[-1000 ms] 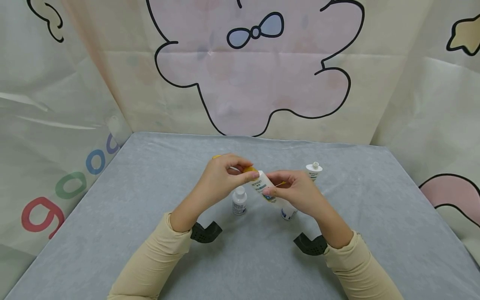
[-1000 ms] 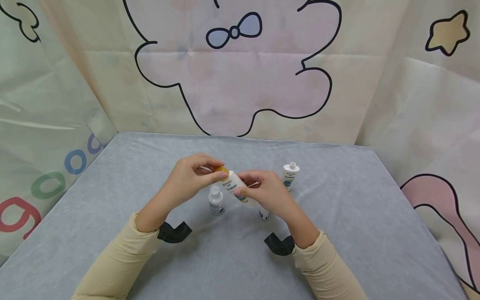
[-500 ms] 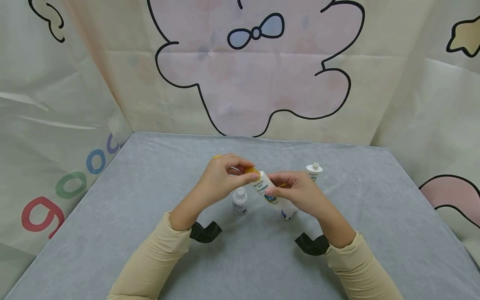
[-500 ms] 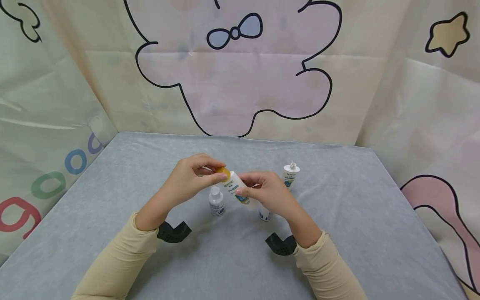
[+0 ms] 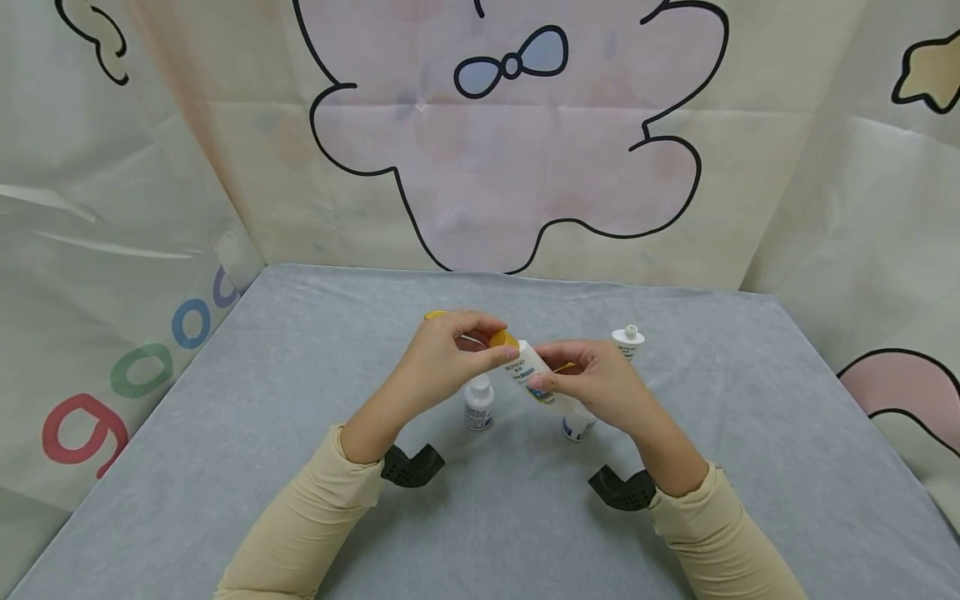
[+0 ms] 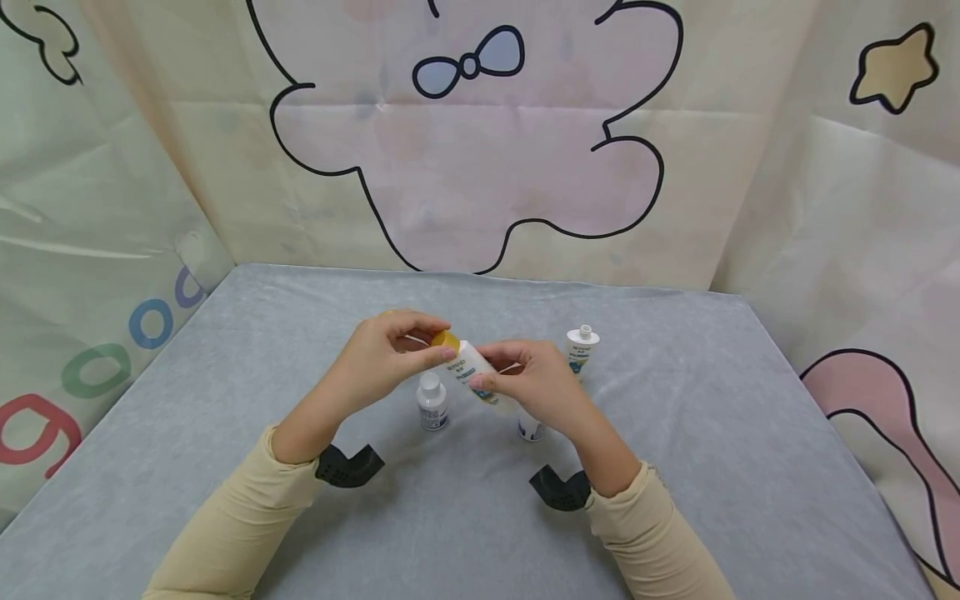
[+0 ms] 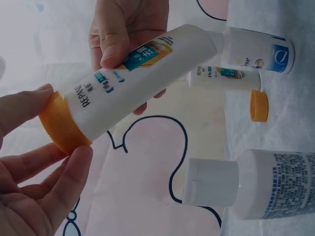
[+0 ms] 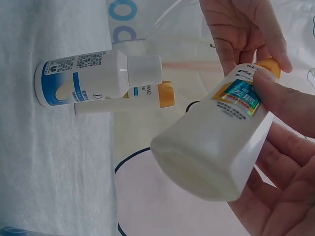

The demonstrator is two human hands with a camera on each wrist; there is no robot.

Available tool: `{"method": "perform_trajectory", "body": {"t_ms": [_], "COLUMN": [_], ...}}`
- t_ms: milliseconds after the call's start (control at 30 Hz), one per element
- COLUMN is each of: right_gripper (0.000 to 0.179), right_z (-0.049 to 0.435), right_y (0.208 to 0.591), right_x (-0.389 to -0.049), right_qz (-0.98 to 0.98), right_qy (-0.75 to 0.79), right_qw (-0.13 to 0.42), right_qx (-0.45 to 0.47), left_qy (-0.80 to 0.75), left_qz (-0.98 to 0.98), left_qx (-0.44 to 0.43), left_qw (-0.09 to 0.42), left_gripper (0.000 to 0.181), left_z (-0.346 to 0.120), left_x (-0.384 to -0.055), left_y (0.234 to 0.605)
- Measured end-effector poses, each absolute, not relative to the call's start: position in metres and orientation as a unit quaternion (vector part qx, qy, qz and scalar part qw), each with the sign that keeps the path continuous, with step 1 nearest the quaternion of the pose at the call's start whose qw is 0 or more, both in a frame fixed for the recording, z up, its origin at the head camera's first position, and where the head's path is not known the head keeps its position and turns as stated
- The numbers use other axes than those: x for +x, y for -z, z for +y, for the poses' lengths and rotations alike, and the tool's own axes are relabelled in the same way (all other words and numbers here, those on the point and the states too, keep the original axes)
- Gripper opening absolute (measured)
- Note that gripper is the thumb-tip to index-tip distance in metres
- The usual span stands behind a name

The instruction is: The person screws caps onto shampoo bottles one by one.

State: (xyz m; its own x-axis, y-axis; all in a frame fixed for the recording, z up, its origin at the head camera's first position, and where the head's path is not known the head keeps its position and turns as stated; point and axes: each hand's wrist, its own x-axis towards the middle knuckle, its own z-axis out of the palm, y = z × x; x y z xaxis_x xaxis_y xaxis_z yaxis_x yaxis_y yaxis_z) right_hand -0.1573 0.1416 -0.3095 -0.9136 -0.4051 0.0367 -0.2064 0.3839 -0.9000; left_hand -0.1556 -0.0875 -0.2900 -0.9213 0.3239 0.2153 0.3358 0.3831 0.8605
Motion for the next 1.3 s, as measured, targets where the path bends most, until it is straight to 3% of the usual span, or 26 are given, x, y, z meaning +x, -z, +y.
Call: {"method": "perform_trajectory", "body": {"t_ms": [333,633,1300], "right_gripper": [0.035,0.039,0.037], "right_z": [0.1413,0.1406,0.1393], "right_y": [0.3095,0.3077,0.3100], "right_x": [-0.1574,-0.1576,-0.1557], "right_qz": [0.824,0.827,0.811], "right_qy": [0.525,0.526,0.542], "right_qw": [0.094,0.089,0.093], "right_qx": [-0.193,-0.177,-0.198], "left_qy": [0.532,0.507,0.536], "left_qz": [-0.810,-0.841,-0.823], "left_qx": [-0.246,-0.188,-0.187], "left_qw": [0.022,0.024,0.034], "left_gripper": [0.036,0.044,0.038], "left_z": [-0.0908,-0.0829,-0.0822], "left_x": [-0.1554,-0.1539,-0.1518], "left_y": [0.2899,0.2930,0.2921]}}
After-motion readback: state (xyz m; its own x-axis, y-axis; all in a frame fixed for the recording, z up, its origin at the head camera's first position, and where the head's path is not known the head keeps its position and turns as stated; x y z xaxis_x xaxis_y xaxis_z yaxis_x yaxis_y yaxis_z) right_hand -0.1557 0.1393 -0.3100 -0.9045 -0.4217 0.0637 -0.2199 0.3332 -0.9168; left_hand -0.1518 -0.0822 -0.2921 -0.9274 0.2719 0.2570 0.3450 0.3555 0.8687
